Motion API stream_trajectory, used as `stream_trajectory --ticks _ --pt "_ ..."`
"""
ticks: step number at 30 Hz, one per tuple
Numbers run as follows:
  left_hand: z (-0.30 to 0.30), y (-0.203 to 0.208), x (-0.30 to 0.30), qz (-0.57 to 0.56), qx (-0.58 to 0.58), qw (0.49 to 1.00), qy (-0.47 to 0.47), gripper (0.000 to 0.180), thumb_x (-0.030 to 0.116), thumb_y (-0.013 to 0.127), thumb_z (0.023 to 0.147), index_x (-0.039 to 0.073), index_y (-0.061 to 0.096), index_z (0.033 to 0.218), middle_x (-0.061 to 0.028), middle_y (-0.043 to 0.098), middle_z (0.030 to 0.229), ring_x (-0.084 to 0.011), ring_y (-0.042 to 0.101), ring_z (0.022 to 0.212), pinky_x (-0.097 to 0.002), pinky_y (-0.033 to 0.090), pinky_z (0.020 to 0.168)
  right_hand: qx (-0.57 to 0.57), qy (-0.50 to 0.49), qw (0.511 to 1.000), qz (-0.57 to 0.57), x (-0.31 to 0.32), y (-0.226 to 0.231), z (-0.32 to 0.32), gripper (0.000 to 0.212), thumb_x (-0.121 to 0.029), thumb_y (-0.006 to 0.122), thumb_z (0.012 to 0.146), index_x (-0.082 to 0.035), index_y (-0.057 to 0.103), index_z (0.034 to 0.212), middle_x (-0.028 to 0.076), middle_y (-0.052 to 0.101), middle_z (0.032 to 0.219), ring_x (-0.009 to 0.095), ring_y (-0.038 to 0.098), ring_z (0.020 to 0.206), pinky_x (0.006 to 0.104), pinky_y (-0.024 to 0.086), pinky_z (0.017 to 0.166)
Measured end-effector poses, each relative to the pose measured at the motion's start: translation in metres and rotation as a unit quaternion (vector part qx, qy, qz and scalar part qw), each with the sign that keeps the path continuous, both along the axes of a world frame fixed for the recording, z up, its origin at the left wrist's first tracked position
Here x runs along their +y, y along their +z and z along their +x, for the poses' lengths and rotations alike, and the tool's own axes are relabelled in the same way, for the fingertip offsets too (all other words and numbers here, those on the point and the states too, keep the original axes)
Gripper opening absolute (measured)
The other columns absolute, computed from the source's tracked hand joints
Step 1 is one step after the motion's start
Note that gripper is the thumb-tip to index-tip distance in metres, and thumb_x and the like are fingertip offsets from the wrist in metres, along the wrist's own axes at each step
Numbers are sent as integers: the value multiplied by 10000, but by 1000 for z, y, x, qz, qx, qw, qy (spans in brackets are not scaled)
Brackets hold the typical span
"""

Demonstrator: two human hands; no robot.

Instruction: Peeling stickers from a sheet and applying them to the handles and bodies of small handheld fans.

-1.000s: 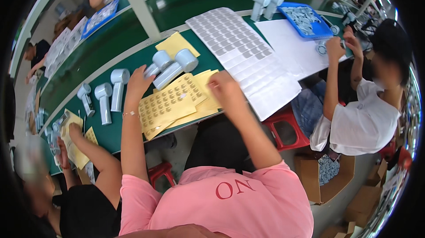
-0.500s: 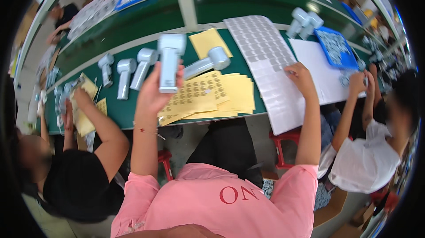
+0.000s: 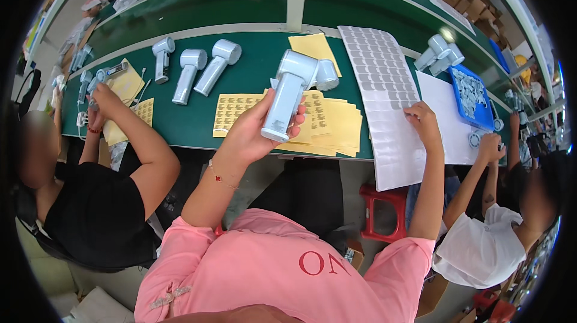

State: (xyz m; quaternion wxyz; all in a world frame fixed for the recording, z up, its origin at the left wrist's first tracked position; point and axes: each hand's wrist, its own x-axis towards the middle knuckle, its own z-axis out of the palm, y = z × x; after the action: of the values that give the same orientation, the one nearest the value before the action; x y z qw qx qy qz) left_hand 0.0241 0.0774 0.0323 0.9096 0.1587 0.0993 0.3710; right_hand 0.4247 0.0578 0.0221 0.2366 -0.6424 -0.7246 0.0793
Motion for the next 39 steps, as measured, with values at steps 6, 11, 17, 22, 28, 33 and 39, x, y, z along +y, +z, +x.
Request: stream_trajectory --ticks 6,11,17,22,28,33,39 --pt "-7 -5 -7 22 39 999 13 472 372 311 966 2 403 1244 -169 550 1065 -253 584 934 -384 517 795 -1 25 1000 -18 6 2 -4 203 95 607 666 -10 618 840 107 574 846 247 570 773 304 458 686" --pt "-6 -1 -10 20 59 998 0 480 383 309 965 7 403 1248 -168 549 1069 -244 585 932 -377 519 795 -2 -16 996 -91 8 12 -9 230 86 626 678 -51 598 860 98 553 858 247 562 793 306 452 724" --pt "-6 -2 -12 25 53 998 -14 481 387 309 964 0 410 1231 -165 551 1061 -240 582 930 -374 519 788 -28 -8 997 -76 10 7 0 267 97 616 685 -70 611 894 99 537 935 252 563 824 309 453 740" --pt "-7 -8 -12 31 54 998 -13 487 395 311 961 -7 420 1213 -164 550 1056 -239 580 924 -370 520 781 0 -31 999 27 -7 -15 -10 353 113 605 691 -92 641 976 103 553 981 265 573 881 313 458 758" --pt "-8 -5 -14 23 69 997 -17 485 400 313 960 1 426 1211 -164 551 1063 -232 586 911 -369 524 766 -18 -21 998 65 -5 -16 -5 260 89 611 693 -53 622 911 112 571 993 282 585 882 326 465 753" --pt "-7 -2 -16 28 86 996 -6 490 403 318 959 16 407 1245 -170 547 1103 -219 594 894 -359 527 748 -60 -10 996 66 -8 -12 -5 156 56 627 698 -22 567 819 120 570 1007 304 594 854 342 472 732" --pt "-11 5 -21 50 107 992 46 462 360 369 957 19 381 1269 -167 541 1102 -151 560 817 -283 486 691 -115 -84 946 291 -49 -23 -38 126 48 625 738 -1 553 829 117 586 870 277 588 759 324 481 680"
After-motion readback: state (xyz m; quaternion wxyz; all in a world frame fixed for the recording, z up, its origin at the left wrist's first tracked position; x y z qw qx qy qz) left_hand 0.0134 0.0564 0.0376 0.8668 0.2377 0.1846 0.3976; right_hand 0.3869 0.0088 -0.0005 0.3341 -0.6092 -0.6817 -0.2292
